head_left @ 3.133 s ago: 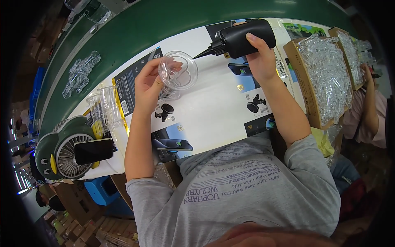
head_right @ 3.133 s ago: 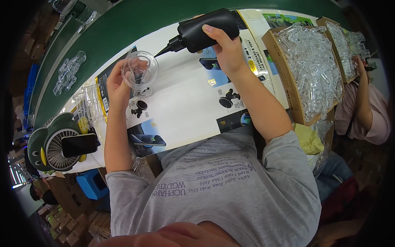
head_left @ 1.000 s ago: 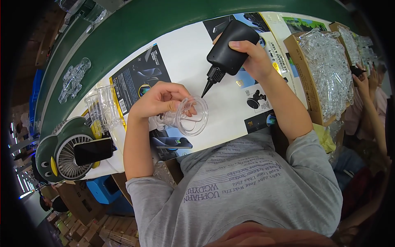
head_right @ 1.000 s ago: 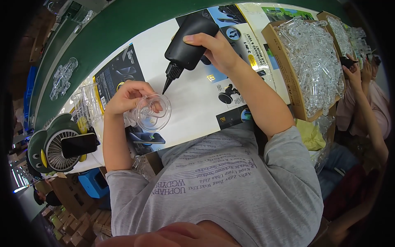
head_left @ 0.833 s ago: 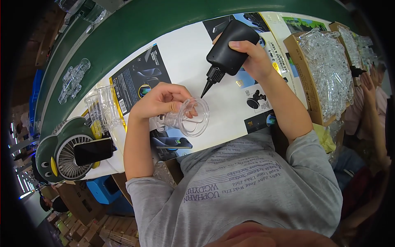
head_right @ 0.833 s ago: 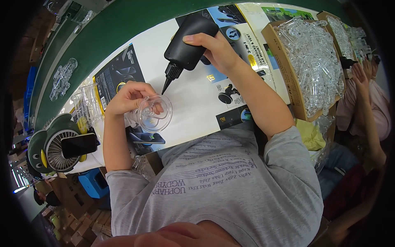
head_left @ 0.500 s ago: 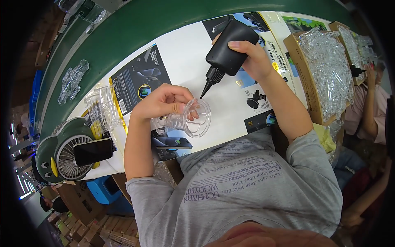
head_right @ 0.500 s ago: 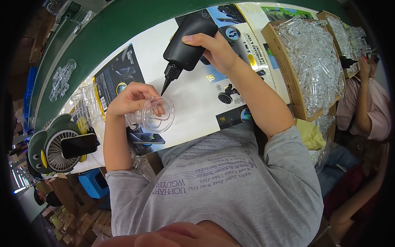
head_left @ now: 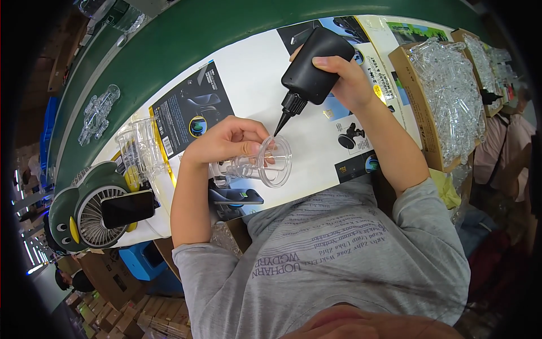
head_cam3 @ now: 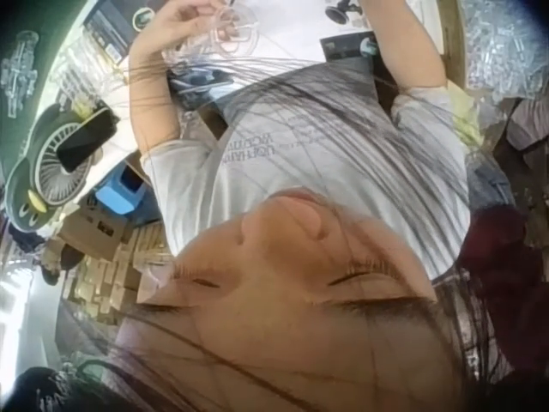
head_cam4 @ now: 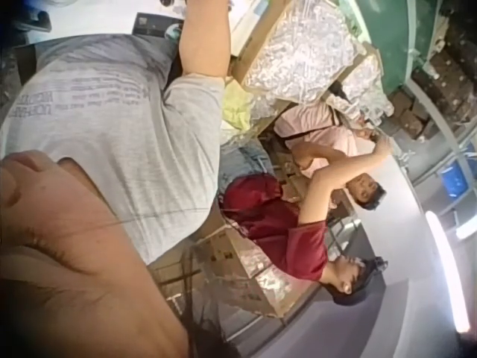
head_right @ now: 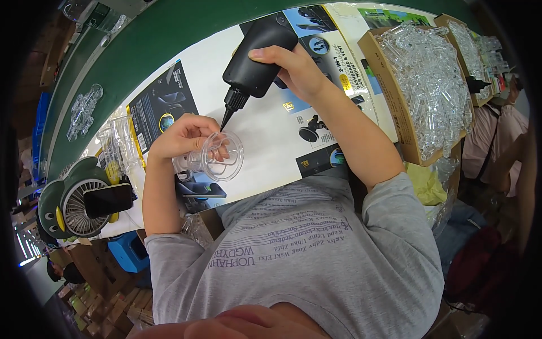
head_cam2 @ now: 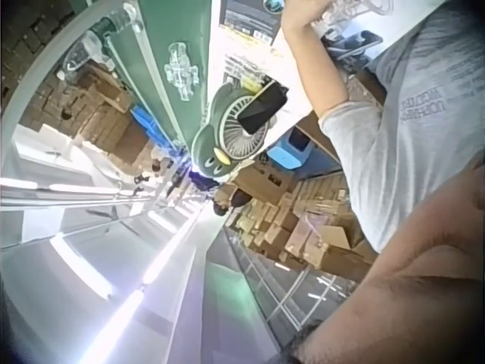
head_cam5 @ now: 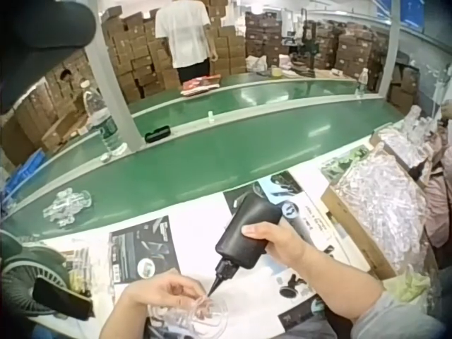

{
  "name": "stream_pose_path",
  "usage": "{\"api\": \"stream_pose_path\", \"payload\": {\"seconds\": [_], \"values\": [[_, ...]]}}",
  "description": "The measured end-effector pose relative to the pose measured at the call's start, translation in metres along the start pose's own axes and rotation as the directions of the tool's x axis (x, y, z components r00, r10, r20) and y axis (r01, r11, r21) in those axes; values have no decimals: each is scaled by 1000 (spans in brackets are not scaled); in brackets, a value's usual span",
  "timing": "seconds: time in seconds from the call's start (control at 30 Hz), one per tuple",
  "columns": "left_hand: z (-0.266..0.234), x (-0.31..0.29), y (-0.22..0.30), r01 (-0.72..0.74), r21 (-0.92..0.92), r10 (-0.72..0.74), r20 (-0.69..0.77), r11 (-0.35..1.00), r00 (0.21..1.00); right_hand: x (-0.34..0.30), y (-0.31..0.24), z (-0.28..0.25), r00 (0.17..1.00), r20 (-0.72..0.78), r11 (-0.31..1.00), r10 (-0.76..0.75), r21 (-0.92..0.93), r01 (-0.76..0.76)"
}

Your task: Assembling small plastic components by applying liquid from a squeeze bottle and joining parts together.

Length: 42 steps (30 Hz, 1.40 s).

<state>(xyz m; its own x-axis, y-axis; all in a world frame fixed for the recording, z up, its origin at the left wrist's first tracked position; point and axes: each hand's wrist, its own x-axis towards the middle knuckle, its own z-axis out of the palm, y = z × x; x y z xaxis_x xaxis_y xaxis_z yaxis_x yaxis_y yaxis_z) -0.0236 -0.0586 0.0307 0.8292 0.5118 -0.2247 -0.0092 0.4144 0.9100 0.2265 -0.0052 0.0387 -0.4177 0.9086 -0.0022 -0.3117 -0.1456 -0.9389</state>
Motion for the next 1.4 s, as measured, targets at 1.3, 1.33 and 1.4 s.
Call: {"api": "stream_pose_path", "payload": {"seconds": [1.3,1.33,1.4], "values": [[-4,-7,8,-193,72,200,-113,979,973,0,-2,-4,1000,21,999,15,47,-16],[-4,-7,8,-202,69,210,-145,977,967,1,0,-3,1000,-13,996,22,84,-21],[-8,-7,4,-262,99,274,-144,960,951,3,0,-2,999,-45,992,28,121,-22]]}}
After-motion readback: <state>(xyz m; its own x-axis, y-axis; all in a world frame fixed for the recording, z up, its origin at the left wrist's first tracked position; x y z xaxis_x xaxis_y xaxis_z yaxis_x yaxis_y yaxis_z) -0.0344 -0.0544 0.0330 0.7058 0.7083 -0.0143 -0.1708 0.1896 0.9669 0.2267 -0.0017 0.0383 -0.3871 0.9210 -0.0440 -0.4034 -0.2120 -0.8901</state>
